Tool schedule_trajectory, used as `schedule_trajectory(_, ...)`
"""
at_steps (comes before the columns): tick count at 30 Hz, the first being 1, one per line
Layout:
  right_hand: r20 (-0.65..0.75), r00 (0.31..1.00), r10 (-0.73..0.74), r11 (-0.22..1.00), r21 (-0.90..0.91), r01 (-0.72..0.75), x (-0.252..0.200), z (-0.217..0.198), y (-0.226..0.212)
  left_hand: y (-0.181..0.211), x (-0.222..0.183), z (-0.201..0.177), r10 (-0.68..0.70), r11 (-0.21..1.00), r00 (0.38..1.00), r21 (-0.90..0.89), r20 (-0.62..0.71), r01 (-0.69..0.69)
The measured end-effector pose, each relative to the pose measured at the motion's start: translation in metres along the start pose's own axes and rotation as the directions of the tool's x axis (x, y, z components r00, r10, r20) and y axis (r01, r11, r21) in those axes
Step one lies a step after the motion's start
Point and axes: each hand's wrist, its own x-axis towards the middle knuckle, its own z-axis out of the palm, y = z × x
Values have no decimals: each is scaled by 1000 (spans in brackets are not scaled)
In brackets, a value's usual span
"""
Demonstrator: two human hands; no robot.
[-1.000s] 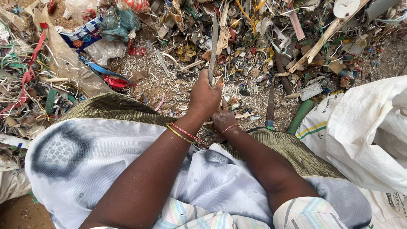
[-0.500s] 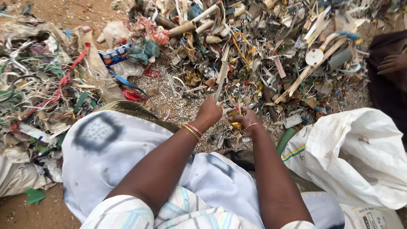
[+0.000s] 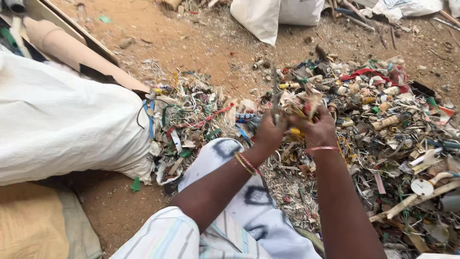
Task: The person sorts through a large pile of waste by hand, picking out specific materials like paper, plastic, and small components and placing them into a white bag.
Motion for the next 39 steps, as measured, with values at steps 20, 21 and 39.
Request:
schedule_trajectory(20, 239, 970, 30, 707, -692, 149, -77, -27, 58, -31, -13, -220, -131, 985, 979, -134, -158, 110)
schedule_trajectory(21, 197, 979, 47, 764, -638, 92, -95, -40, 56, -25, -19, -178, -137, 989, 990, -54, 42, 139)
schedule_trajectory(39, -548, 793, 266, 622, 726, 293, -243, -160, 138, -20, -193, 197, -289, 954, 387, 232, 875, 189)
